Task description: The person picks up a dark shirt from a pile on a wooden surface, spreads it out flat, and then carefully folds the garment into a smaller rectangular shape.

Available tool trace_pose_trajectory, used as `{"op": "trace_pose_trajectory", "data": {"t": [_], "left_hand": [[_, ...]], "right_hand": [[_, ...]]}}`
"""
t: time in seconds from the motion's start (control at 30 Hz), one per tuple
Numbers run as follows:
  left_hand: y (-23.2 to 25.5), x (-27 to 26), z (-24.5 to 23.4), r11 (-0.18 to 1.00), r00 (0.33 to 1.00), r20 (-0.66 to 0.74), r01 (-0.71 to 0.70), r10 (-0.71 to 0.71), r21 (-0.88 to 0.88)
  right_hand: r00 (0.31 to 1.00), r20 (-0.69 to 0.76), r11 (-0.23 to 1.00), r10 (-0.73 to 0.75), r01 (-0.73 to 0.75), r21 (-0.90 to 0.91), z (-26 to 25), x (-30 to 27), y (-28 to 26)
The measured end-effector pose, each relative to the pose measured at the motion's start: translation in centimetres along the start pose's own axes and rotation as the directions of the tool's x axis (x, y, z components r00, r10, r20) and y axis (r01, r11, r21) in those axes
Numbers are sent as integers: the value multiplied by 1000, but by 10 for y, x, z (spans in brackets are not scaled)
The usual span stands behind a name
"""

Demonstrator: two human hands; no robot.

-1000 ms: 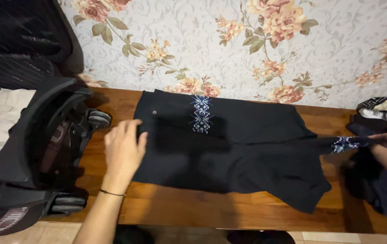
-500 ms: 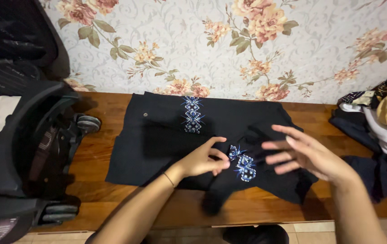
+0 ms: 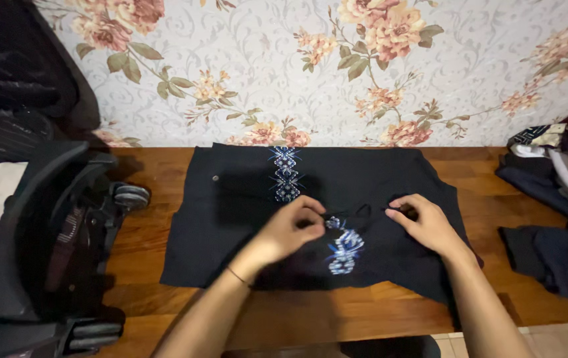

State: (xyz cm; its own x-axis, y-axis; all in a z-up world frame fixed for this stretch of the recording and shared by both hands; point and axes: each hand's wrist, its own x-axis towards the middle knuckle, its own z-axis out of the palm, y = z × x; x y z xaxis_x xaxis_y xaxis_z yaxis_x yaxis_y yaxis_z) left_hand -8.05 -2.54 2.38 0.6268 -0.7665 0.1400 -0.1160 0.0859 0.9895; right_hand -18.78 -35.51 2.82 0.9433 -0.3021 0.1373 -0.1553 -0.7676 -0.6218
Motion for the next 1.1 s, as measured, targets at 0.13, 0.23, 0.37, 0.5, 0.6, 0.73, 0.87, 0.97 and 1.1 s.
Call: {"op": "trace_pose_trajectory", "data": {"t": [0.13,0.23,0.37,0.5,0.6,0.73,0.87,0.97,1.1], "left_hand": [[22,-8,-25,822,957,-240,266,-163,503],[34,-12,-27,689,940,-216,342,-266,639],[54,-26,-31,812,971,-97,236,-219,534],[81,-45,-55,803,987,41,103,-157,587],[85,-52,-76,679,955,-2,212,-296,703],[52,-53,-97,869,987,-85,159,-135,468],[17,-57,-95,917,951,-267,238,-154,319],[16,-65,-94,873,957,-223,266,-187,409],[29,-68,-91,812,950,-135,311,-281,495]], "right_hand": [[955,-63,956,-291,292,13,1,-8,14],[901,-115,908,-418,417,-28,9,-7,23],[994,-110,963,-1,30,269,16,-5,40],[985,-163,976,54,-18,217,17,-3,41],[982,-184,999,45,-41,28,19,-4,28],[982,-190,998,-23,11,-63,18,-6,16],[972,-211,990,-108,87,-107,18,-6,14],[980,-192,990,-57,31,-136,21,-6,14],[975,-186,974,-121,80,-210,19,-1,18]]}}
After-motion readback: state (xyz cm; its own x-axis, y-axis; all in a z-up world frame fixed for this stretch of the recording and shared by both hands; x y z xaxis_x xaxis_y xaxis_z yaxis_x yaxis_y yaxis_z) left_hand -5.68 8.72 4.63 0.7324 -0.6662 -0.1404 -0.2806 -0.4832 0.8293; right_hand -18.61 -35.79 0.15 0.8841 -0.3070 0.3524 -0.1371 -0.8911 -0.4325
